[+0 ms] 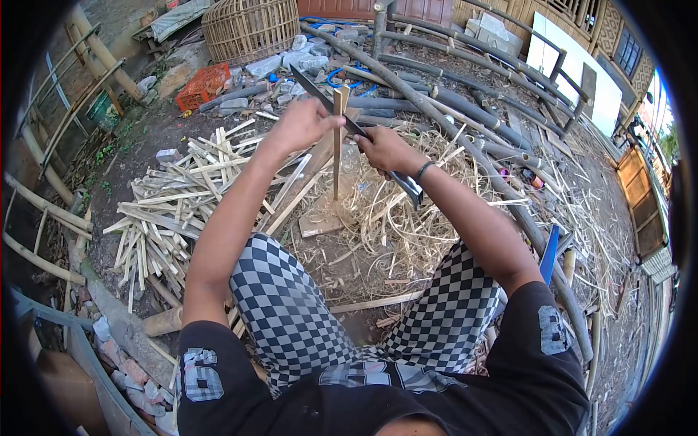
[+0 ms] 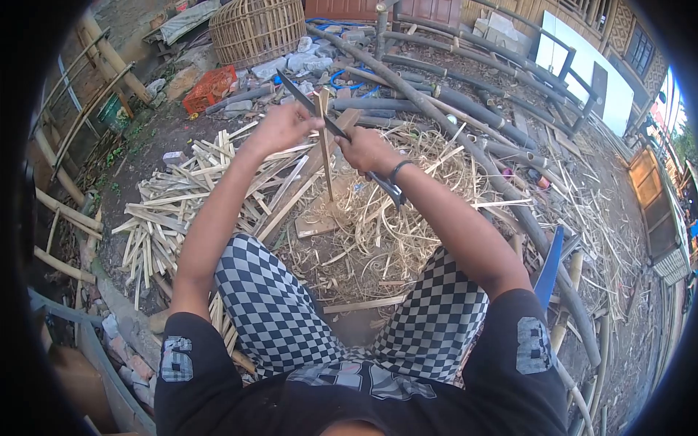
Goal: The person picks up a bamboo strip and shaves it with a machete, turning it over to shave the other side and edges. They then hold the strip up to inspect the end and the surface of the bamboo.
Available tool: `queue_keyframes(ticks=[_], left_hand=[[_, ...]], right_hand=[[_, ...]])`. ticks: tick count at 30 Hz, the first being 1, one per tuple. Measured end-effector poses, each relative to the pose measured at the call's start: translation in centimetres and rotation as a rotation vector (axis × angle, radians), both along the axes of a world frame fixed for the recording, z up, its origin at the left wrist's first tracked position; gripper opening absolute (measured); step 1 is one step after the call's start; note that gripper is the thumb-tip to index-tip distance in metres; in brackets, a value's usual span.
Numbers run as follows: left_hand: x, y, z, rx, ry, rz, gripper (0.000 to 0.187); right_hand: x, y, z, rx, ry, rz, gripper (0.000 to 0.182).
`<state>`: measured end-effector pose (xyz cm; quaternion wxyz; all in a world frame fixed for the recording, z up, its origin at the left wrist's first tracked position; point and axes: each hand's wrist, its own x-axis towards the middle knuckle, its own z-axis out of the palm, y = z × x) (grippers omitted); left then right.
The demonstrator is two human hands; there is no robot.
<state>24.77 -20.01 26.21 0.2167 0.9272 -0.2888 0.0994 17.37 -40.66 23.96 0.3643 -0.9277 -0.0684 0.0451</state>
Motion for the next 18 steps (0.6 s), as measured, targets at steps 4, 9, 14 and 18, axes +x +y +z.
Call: queue_keyframes(ticks=[4, 9, 14, 18], left_hand=[[-2.1, -0.8, 2.9, -0.354, -0.297, 0.002, 0.05], [0.3, -0.8, 0.8, -0.434, -0.294, 0.065, 0.033], [1.1, -1.1, 0.3, -0.426, -0.364, 0.055, 0.027], [0.4, -1.0, 0.9, -0.44, -0.186, -0.004, 0.023]], right_hand=[[0.5, 0.8, -0.7, 0.028, -0.056, -0.009, 0.036], [1.5, 1.8, -1.2, 0.083, -0.008, 0.061, 0.037], [2.8, 1.7, -3.1, 0.458, 0.22, 0.021, 0.033], [3.3, 1.6, -4.2, 0.606, 0.518, 0.079, 0.036]])
